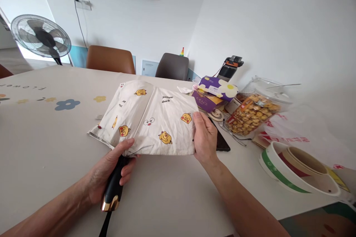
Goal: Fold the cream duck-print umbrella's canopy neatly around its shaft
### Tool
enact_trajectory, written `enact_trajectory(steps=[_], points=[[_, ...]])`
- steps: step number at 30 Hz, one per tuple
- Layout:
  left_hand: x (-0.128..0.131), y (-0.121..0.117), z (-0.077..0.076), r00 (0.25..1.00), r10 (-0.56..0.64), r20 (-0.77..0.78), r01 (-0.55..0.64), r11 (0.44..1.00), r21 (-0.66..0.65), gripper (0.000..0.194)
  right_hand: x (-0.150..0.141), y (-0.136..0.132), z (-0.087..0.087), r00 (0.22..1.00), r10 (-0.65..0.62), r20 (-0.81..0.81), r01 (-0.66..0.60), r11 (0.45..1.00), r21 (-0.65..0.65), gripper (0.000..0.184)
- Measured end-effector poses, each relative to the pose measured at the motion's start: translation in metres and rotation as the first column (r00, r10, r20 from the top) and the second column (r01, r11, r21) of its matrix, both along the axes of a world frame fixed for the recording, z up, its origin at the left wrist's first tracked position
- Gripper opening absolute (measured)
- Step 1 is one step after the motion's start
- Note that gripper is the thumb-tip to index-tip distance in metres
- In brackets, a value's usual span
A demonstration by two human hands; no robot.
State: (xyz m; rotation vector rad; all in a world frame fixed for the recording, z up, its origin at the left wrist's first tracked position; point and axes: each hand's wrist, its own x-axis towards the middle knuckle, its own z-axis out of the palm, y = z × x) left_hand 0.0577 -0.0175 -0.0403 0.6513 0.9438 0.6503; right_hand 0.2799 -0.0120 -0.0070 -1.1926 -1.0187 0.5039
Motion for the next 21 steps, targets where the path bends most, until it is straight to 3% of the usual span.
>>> enact_trajectory(steps=[3, 8, 15, 21], points=[[0.000, 0.000, 0.000, 1.000, -0.003, -0.013, 0.002, 1.000, -0.003, 0.042, 0.000, 0.001, 0.000, 1.000, -0.003, -0.007, 0.003, 1.000, 0.001, 0.026], [-0.001, 0.000, 0.000, 1.000, 0.004, 0.008, -0.004, 1.000, -0.009, 0.041, 0.003, 0.004, -0.003, 0.962, 0.150, -0.227, -0.194, 0.963, -0.187, 0.028], [0.000, 0.001, 0.000, 1.000, 0.001, 0.006, 0.000, 0.999, -0.039, 0.040, -0.001, 0.003, 0.001, 0.959, 0.135, -0.249, -0.137, 0.991, 0.012, 0.022], [0.000, 0.001, 0.003, 0.999, 0.028, 0.020, -0.027, 0.998, -0.051, 0.040, -0.008, 0.003, 0.016, 0.927, 0.161, -0.338, -0.212, 0.970, -0.119, 0.020]])
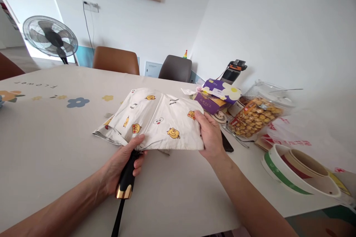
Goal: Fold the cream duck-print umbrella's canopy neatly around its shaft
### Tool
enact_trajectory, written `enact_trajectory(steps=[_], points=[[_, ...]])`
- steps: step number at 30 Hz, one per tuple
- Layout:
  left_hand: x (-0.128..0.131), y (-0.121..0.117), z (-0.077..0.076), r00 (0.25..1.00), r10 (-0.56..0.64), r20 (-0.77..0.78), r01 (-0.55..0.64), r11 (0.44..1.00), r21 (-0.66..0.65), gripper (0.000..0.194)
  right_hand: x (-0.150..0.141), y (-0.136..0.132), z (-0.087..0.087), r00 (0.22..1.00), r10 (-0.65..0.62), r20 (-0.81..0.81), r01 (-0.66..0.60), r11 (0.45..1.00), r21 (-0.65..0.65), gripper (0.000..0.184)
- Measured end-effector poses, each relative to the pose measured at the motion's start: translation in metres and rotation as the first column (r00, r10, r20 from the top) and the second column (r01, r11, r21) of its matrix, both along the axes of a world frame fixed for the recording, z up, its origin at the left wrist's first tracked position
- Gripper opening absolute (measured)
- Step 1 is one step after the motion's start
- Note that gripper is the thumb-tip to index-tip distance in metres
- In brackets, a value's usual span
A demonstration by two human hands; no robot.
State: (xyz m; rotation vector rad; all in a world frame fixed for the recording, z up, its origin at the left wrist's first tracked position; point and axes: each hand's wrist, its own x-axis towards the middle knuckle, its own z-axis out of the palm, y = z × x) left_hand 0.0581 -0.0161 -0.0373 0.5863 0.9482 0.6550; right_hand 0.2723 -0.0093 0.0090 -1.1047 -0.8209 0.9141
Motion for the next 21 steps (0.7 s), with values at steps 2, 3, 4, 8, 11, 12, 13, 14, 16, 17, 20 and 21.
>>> enact_trajectory(steps=[2, 3, 4, 8, 11, 12, 13, 14, 16, 17, 20, 21], points=[[0.000, 0.000, 0.003, 1.000, 0.003, 0.014, -0.002, 1.000, -0.027, 0.041, -0.003, 0.003, 0.010, 0.999, 0.035, -0.019, -0.036, 0.999, -0.038, 0.019], [0.000, 0.000, 0.004, 1.000, -0.002, 0.022, 0.003, 0.999, -0.046, 0.042, -0.005, 0.005, 0.016, 0.998, 0.053, -0.019, -0.054, 0.997, -0.049, 0.019], [0.000, 0.000, 0.005, 0.999, -0.003, 0.032, 0.005, 0.998, -0.065, 0.042, -0.009, 0.008, 0.022, 0.997, 0.074, -0.015, -0.075, 0.995, -0.063, 0.018], [0.001, 0.002, 0.006, 0.995, 0.024, 0.099, -0.015, 0.996, -0.088, 0.042, -0.037, 0.028, 0.043, 0.987, 0.161, -0.027, -0.162, 0.982, -0.096, 0.014], [0.001, 0.004, 0.006, 0.993, -0.002, 0.115, 0.010, 0.998, -0.063, 0.042, -0.070, 0.052, 0.049, 0.962, 0.259, -0.087, -0.260, 0.966, -0.008, 0.017], [0.001, 0.004, 0.005, 0.994, -0.014, 0.107, 0.019, 0.998, -0.054, 0.043, -0.081, 0.060, 0.049, 0.946, 0.301, -0.121, -0.301, 0.954, 0.022, 0.018], [0.001, 0.004, 0.005, 0.995, -0.017, 0.095, 0.022, 0.999, -0.045, 0.043, -0.091, 0.069, 0.048, 0.927, 0.344, -0.151, -0.343, 0.939, 0.037, 0.019], [0.001, 0.004, 0.005, 0.996, -0.014, 0.085, 0.017, 0.999, -0.038, 0.043, -0.100, 0.077, 0.046, 0.908, 0.382, -0.170, -0.381, 0.924, 0.041, 0.018], [0.000, 0.004, 0.006, 0.997, 0.000, 0.078, 0.003, 0.999, -0.038, 0.041, -0.115, 0.090, 0.040, 0.886, 0.429, -0.177, -0.434, 0.901, 0.016, 0.015], [0.000, 0.004, 0.007, 0.997, 0.009, 0.078, -0.006, 0.999, -0.048, 0.039, -0.121, 0.095, 0.037, 0.882, 0.438, -0.172, -0.446, 0.895, -0.010, 0.013], [0.000, 0.004, 0.007, 0.997, 0.054, 0.053, -0.048, 0.994, -0.094, 0.035, -0.133, 0.105, 0.028, 0.880, 0.451, -0.148, -0.468, 0.878, -0.105, 0.012], [-0.001, 0.004, 0.007, 0.997, 0.071, 0.030, -0.068, 0.993, -0.098, 0.034, -0.136, 0.108, 0.026, 0.876, 0.461, -0.141, -0.478, 0.868, -0.136, 0.011]])
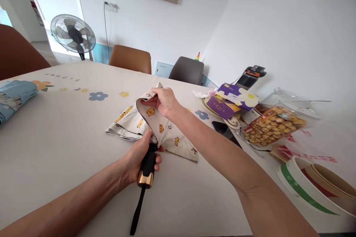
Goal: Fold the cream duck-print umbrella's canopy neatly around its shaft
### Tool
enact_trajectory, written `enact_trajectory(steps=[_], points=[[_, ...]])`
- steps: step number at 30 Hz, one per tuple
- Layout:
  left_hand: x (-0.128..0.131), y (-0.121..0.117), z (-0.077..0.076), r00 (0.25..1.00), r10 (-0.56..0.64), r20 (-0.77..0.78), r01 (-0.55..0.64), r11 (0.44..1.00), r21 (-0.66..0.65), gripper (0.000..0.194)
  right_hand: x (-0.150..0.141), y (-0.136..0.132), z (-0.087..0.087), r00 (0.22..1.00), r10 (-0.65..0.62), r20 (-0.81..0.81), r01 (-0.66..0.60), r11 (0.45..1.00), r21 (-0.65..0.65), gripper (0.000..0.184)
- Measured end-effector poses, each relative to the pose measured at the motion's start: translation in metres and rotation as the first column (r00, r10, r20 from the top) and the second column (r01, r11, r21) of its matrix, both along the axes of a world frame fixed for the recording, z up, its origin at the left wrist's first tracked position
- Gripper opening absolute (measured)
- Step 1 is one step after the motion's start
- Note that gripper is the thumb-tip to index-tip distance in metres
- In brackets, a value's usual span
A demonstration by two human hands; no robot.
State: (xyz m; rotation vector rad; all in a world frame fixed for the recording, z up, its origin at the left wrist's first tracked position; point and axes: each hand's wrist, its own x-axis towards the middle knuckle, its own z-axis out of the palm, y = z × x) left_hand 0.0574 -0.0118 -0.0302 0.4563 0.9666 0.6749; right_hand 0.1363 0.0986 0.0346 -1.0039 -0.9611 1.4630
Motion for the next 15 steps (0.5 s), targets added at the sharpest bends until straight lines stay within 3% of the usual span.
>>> enact_trajectory(steps=[6, 10, 15], points=[[-0.007, 0.004, 0.008, 0.998, 0.010, -0.059, -0.006, 0.998, 0.066, 0.029, -0.008, 0.009, -0.009, 0.991, 0.080, 0.109, -0.073, 0.995, -0.069, 0.007], [-0.009, 0.005, 0.017, 0.999, -0.013, -0.049, 0.015, 0.999, 0.032, 0.024, -0.010, 0.009, -0.016, 0.972, 0.152, 0.182, -0.141, 0.987, -0.070, 0.006], [-0.006, 0.005, 0.011, 0.973, -0.021, -0.231, 0.038, 0.997, 0.069, 0.046, -0.017, 0.003, -0.026, 0.932, 0.270, 0.241, -0.241, 0.960, -0.143, 0.007]])
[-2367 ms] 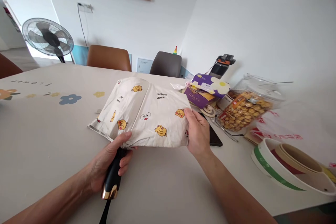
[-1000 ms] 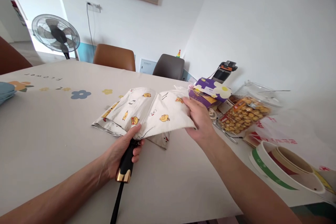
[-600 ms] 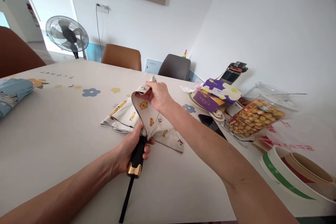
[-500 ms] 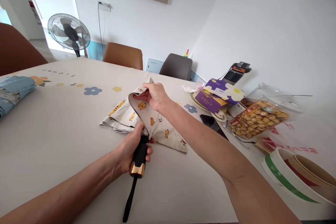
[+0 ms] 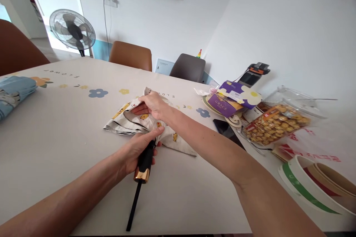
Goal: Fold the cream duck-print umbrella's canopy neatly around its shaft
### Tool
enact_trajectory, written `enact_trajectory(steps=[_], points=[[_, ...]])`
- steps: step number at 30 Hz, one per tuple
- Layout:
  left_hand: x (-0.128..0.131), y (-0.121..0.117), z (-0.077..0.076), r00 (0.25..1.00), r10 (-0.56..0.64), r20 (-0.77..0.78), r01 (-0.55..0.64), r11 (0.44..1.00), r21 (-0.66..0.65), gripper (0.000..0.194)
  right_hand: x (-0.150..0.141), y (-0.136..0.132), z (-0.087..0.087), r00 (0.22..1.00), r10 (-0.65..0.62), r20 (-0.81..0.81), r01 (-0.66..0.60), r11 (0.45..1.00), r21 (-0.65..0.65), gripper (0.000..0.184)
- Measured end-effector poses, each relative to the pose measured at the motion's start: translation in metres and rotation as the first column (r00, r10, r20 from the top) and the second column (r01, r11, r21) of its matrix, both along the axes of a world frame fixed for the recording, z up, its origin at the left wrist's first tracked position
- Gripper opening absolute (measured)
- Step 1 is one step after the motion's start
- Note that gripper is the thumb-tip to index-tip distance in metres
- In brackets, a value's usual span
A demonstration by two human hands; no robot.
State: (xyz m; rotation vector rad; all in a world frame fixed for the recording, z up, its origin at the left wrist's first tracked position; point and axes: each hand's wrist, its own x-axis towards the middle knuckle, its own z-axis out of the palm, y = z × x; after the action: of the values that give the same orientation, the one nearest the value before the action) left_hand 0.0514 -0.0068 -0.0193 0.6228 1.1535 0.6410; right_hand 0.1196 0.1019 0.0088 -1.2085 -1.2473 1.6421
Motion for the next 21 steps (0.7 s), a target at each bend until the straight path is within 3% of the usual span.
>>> enact_trajectory(steps=[3, 5, 8, 11, 13, 15, 18, 21], points=[[0.000, 0.001, -0.004, 0.994, -0.063, -0.088, 0.064, 0.998, 0.016, 0.052, -0.001, -0.002, 0.003, 0.998, 0.063, -0.010, -0.063, 0.997, 0.033, 0.006], [0.000, 0.001, -0.004, 0.998, -0.043, -0.053, 0.044, 0.999, 0.017, 0.051, 0.005, -0.002, 0.009, 0.997, 0.054, -0.048, -0.048, 0.992, 0.117, 0.006], [0.001, 0.001, 0.000, 0.995, 0.031, 0.093, -0.032, 0.999, 0.005, 0.047, 0.033, -0.002, 0.019, 0.987, -0.147, -0.061, 0.158, 0.947, 0.279, 0.019], [0.003, -0.002, 0.002, 0.982, 0.041, 0.184, -0.035, 0.999, -0.036, 0.045, 0.080, -0.007, 0.017, 0.904, -0.424, 0.057, 0.358, 0.823, 0.440, 0.036], [0.004, -0.004, 0.000, 0.974, 0.035, 0.224, -0.022, 0.998, -0.059, 0.044, 0.114, -0.015, 0.008, 0.799, -0.574, 0.182, 0.407, 0.738, 0.539, 0.039], [0.005, -0.007, -0.003, 0.964, 0.017, 0.267, 0.001, 0.998, -0.069, 0.046, 0.145, -0.026, -0.007, 0.703, -0.664, 0.255, 0.446, 0.691, 0.569, 0.040], [0.006, -0.009, -0.008, 0.946, -0.018, 0.325, 0.041, 0.997, -0.064, 0.049, 0.174, -0.044, -0.031, 0.650, -0.695, 0.307, 0.510, 0.699, 0.502, 0.044], [0.006, -0.009, -0.010, 0.930, -0.038, 0.366, 0.056, 0.998, -0.037, 0.044, 0.184, -0.058, -0.050, 0.657, -0.704, 0.271, 0.584, 0.702, 0.408, 0.039]])
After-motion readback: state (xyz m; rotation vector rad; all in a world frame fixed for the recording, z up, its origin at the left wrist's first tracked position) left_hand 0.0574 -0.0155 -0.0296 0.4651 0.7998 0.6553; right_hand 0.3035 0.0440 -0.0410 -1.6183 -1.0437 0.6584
